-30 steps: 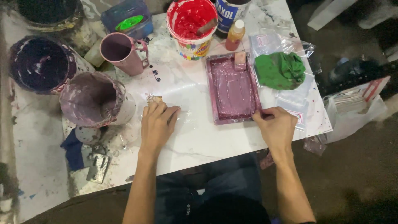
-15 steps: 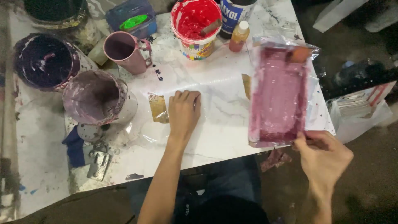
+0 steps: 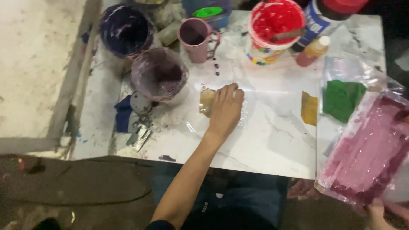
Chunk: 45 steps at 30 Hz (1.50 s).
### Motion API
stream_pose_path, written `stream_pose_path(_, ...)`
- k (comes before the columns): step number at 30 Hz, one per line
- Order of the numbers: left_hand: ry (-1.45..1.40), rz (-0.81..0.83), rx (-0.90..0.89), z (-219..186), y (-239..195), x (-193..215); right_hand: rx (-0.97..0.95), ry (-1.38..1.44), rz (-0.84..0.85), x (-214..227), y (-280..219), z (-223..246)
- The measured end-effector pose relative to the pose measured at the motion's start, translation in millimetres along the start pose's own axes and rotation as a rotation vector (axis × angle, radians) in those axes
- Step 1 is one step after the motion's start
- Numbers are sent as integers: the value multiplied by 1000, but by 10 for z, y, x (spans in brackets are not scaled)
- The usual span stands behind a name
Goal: Applying ink to small plastic strips using a sponge applicator and then placing them into individual plastic bags.
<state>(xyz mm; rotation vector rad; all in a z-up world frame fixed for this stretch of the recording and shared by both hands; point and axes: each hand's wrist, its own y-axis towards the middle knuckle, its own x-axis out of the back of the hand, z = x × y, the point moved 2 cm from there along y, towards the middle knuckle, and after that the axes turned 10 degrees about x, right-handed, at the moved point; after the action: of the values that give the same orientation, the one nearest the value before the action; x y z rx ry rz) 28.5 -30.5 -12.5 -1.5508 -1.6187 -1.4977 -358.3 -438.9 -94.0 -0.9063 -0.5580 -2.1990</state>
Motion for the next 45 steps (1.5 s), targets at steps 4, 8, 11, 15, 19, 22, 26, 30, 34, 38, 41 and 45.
stream_pose_path(4, -36, 94, -34, 78, -13, 41, -190, 184, -44, -416, 150, 107)
stream_pose_path(8, 95, 73, -82, 21, -153, 43, -246, 379, 112, -424, 108, 738)
stream_pose_path(11, -48, 70, 11, 0, -222, 81, -182, 255, 197, -333, 528, 57)
stream_pose_path(15, -55, 53, 31, 22, -310, 306, -61, 2, 331, -522, 678, -505)
stream_pose_path(19, -202, -42, -72, 52, -401, 442, -258, 110, 109, -819, 415, -20)
stream_pose_path(22, -319, -78, -132, 60, -378, 495, -745, 397, -70, -1048, 672, -928)
stream_pose_path(26, -479, -280, -189, -75, -277, 537, -494, 319, 167, -850, 384, -689)
stream_pose_path(30, -575, -262, -53, -432, -114, 646, -14, -22, 72, -375, 21, 1309)
stream_pose_path(34, -589, -218, 128, -820, 131, 451, -16, -23, 34, -150, -24, 2105)
stream_pose_path(38, -499, -94, 173, -1209, 380, 36, 237, -264, -181, -150, -134, 1178)
stream_pose_path(41, -395, 34, 232, -1433, 563, -299, 229, -42, -176, -37, -179, 1254)
stream_pose_path(45, -380, -5, 343, -1510, 668, -465, 119, -278, -99, 80, -241, 1654)
